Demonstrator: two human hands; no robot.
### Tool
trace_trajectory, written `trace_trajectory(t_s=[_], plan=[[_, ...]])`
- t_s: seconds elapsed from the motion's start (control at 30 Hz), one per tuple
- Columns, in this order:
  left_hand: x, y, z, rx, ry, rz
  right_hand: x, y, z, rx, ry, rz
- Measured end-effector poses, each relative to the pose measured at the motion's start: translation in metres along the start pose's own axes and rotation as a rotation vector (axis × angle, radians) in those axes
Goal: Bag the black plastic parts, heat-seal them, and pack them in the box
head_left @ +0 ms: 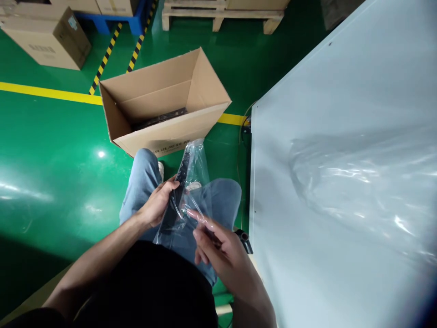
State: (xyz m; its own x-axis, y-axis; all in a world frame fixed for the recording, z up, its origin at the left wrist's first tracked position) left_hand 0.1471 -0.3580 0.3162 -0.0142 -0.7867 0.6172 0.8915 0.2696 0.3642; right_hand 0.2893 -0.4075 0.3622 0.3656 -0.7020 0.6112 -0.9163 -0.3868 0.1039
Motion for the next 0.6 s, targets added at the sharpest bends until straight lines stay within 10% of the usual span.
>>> trace_trajectory(t_s=[0.2,0.6], plan=[[-0.010,-0.012,0.004,0.056,0.067,0.188,-0.002,-0.021,0.009,-0.090,-0.109,0.223],[-0.014,-0.017,0.000,0.131,0.161,0.285,-0.015,0.018,0.011,-0.029,-0.233,0.446]])
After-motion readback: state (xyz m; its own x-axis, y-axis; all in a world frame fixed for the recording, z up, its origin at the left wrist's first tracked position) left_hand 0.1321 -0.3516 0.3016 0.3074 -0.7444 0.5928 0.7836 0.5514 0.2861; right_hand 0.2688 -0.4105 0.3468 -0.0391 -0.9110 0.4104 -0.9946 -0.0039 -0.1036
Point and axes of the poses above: each hand's wrist, its own x-axis away from the middle knuckle, its own y-axis out of the palm, z = x × y, the point moved 8 cm from there along -x, towards the middle knuckle, and after that the axes turned 11 degrees about y, right-handed, at the moved point
